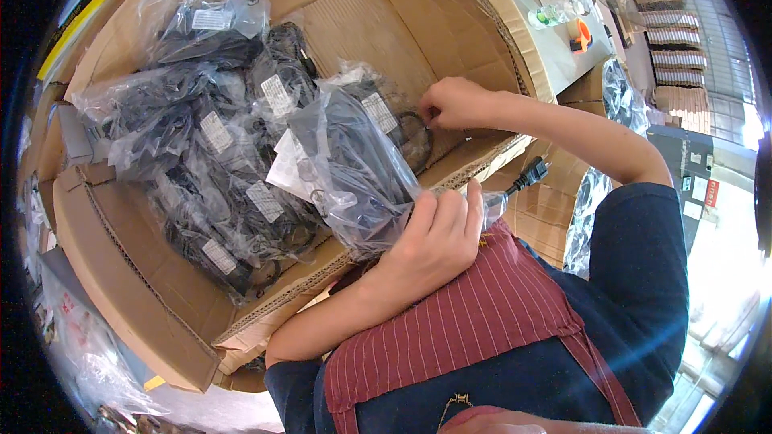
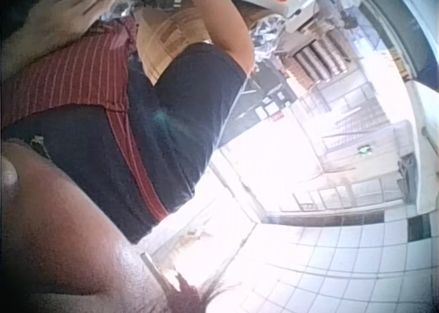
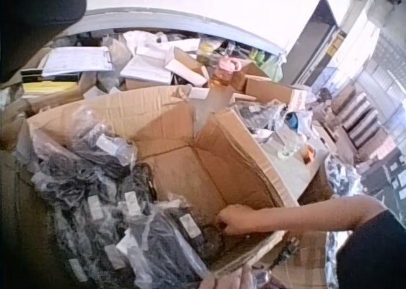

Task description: The person packages power cords by taking a cord from a large box, putting it into a small plastic bag, and then placing the bagged cord into a separate container.

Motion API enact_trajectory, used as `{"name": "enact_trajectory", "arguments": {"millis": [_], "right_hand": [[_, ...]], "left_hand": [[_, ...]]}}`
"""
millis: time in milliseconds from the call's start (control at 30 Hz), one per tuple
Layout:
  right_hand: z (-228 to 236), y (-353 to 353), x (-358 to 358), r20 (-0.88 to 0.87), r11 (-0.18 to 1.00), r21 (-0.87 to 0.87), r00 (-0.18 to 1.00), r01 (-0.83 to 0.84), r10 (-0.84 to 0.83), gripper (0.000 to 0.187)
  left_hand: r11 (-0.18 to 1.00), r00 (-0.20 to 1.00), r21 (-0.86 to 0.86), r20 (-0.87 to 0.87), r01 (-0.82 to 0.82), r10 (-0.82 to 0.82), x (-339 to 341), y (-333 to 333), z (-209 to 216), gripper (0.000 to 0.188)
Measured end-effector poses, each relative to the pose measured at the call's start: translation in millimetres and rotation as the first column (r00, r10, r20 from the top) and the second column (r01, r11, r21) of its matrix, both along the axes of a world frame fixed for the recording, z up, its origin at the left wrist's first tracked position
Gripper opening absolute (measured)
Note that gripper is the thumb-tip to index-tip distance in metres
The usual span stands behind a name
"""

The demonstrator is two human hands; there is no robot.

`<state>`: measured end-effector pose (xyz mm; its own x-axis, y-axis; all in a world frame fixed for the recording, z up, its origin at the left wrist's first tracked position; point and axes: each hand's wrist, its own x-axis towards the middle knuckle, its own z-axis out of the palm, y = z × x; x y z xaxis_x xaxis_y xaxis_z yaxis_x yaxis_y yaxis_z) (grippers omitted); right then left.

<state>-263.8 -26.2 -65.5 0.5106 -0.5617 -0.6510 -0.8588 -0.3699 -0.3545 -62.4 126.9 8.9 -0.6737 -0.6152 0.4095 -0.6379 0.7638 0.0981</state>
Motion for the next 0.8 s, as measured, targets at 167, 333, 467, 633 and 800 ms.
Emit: {"name": "enact_trajectory", "arguments": {"millis": [167, 333, 467, 633, 800], "right_hand": [[9.1, -0.3, 8.2, -0.088, 1.0, -0.019, 0.996, -0.007, 0.005, 0.02], [25.5, -0.1, -0.8, -0.156, 0.999, -0.054, 0.988, -0.01, 0.002, 0.019], [38.5, 1.1, -13.8, -0.115, 0.998, -0.063, 0.993, 0.0, -0.007, 0.018], [92.0, 15.1, -12.1, 0.194, 0.949, -0.143, 0.948, 0.281, -0.251, 0.018], [163.8, 51.2, -21.4, 0.497, 0.754, 0.066, 0.634, 0.653, -0.593, 0.018]], "left_hand": [[1.0, 0.999, -0.006, -0.035, 0.001, -0.001, 0.6, -0.6, -2.1, 0.035], [1.0, 0.998, 0.027, -0.059, -0.007, 0.009, 1.0, -1.4, 0.8, 0.033], [0.999, 0.994, 0.034, -0.105, 0.001, 0.003, 0.0, -1.7, -1.8, 0.032], [0.998, 0.985, 0.056, -0.168, -0.024, 0.033, -1.5, -2.6, -2.4, 0.032], [0.967, 0.946, 0.235, -0.279, -0.1, 0.166, -3.8, -8.1, -2.1, 0.039]]}}
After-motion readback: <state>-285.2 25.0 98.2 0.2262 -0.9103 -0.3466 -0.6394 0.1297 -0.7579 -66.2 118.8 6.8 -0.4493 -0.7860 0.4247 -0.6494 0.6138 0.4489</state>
